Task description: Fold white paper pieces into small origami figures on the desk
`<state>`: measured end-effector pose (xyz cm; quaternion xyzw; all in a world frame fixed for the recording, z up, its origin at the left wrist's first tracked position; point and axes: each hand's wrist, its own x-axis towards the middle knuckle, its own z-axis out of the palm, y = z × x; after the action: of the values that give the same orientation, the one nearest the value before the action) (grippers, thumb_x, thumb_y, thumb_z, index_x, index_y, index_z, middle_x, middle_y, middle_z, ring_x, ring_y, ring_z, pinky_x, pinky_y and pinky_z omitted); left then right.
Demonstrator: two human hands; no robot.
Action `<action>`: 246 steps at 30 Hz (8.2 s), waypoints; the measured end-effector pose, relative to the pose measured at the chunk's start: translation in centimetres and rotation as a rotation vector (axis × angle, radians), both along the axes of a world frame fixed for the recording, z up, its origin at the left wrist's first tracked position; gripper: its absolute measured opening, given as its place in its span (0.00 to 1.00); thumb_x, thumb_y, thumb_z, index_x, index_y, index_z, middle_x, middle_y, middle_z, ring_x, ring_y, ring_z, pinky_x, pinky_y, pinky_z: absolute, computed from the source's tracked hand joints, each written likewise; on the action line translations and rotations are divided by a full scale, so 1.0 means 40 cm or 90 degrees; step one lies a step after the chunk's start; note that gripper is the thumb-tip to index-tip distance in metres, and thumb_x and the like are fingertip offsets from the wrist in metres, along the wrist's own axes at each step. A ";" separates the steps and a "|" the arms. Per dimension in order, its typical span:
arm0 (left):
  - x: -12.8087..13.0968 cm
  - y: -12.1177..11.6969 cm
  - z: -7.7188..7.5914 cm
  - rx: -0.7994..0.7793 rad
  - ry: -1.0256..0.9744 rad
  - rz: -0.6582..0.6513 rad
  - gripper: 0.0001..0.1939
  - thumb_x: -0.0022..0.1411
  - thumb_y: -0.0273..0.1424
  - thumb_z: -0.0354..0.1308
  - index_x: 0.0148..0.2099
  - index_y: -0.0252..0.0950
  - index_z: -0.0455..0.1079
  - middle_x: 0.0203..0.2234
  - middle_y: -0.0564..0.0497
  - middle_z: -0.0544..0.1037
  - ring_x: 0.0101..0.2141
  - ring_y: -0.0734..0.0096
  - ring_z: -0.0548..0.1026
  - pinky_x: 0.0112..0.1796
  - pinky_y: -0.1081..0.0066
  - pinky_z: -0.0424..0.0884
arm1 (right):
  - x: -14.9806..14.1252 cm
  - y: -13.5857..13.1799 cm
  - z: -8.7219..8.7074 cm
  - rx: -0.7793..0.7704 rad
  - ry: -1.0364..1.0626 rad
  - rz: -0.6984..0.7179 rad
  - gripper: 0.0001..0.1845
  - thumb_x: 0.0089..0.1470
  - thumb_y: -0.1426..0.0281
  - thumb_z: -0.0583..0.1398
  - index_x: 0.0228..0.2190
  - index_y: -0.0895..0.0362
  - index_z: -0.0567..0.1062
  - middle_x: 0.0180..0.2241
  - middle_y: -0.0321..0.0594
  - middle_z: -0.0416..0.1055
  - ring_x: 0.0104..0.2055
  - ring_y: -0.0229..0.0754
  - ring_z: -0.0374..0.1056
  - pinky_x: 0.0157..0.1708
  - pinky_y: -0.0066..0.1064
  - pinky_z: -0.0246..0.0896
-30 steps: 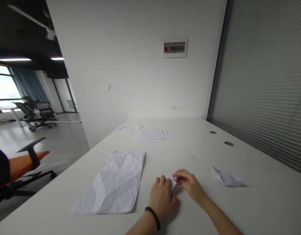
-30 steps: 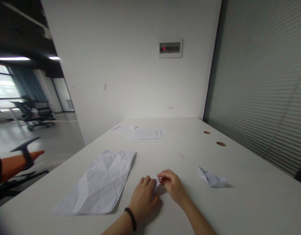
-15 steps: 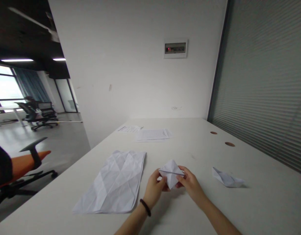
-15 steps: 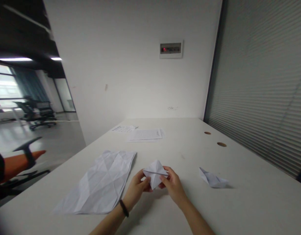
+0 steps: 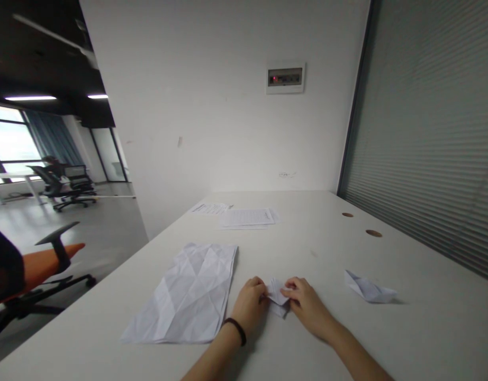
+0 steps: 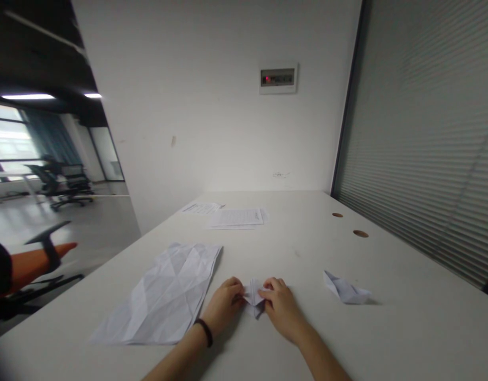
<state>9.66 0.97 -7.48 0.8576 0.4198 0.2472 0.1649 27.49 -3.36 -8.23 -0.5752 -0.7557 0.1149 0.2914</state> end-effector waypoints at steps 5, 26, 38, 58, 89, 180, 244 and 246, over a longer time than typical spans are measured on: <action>0.007 -0.045 0.032 0.067 0.132 -0.085 0.13 0.50 0.28 0.53 0.40 0.36 0.70 0.38 0.47 0.70 0.41 0.62 0.65 0.43 0.67 0.60 | -0.005 -0.021 -0.007 -0.058 -0.099 0.025 0.24 0.48 0.76 0.51 0.49 0.50 0.65 0.54 0.42 0.58 0.55 0.47 0.50 0.51 0.43 0.45; 0.045 -0.043 0.037 0.028 0.104 0.064 0.06 0.57 0.25 0.47 0.36 0.37 0.64 0.33 0.52 0.70 0.31 0.71 0.71 0.31 0.75 0.61 | -0.054 0.023 -0.040 0.018 0.333 -0.183 0.22 0.36 0.77 0.55 0.38 0.55 0.65 0.32 0.40 0.68 0.33 0.43 0.66 0.33 0.32 0.63; 0.003 -0.019 0.044 0.049 0.136 0.000 0.15 0.53 0.18 0.47 0.32 0.39 0.72 0.31 0.51 0.71 0.37 0.68 0.66 0.39 0.73 0.61 | -0.006 -0.003 0.013 0.010 0.073 -0.074 0.13 0.35 0.83 0.51 0.23 0.56 0.70 0.27 0.36 0.67 0.30 0.38 0.63 0.31 0.26 0.56; -0.016 0.002 0.002 -0.122 0.006 -0.028 0.17 0.45 0.24 0.55 0.41 0.35 0.67 0.35 0.50 0.66 0.32 0.71 0.66 0.33 0.75 0.63 | 0.005 -0.006 0.013 -0.031 0.172 -0.030 0.16 0.35 0.77 0.59 0.32 0.57 0.67 0.33 0.37 0.65 0.37 0.40 0.62 0.38 0.28 0.56; -0.002 -0.078 0.023 -0.012 0.198 -0.207 0.36 0.57 0.51 0.43 0.60 0.32 0.48 0.57 0.39 0.52 0.57 0.56 0.49 0.54 0.56 0.46 | 0.013 0.013 -0.002 -0.066 0.285 -0.075 0.08 0.42 0.68 0.57 0.27 0.57 0.72 0.30 0.40 0.67 0.34 0.41 0.65 0.36 0.31 0.59; 0.004 -0.030 0.044 0.075 -0.098 0.067 0.29 0.45 0.11 0.41 0.45 0.40 0.64 0.39 0.51 0.61 0.35 0.73 0.69 0.39 0.74 0.65 | -0.014 0.013 0.005 0.173 0.368 -0.165 0.15 0.44 0.74 0.53 0.38 0.56 0.67 0.35 0.42 0.67 0.36 0.43 0.66 0.38 0.36 0.65; -0.033 -0.006 0.021 0.021 0.150 0.052 0.22 0.56 0.37 0.51 0.53 0.39 0.59 0.44 0.48 0.68 0.45 0.61 0.63 0.44 0.64 0.55 | 0.024 -0.010 0.027 -0.043 0.035 -0.007 0.18 0.48 0.68 0.56 0.43 0.55 0.70 0.39 0.42 0.66 0.44 0.43 0.60 0.47 0.33 0.54; -0.031 -0.010 0.020 0.024 0.152 0.053 0.23 0.54 0.37 0.52 0.52 0.39 0.59 0.44 0.48 0.68 0.45 0.60 0.63 0.44 0.63 0.55 | 0.026 -0.006 0.021 -0.050 0.038 -0.014 0.20 0.45 0.70 0.58 0.43 0.55 0.70 0.39 0.42 0.65 0.44 0.43 0.60 0.47 0.33 0.53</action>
<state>8.43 0.56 -6.70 0.8658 0.4668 0.1577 0.0875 28.52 -3.61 -7.39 -0.5906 -0.7353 0.1585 0.2924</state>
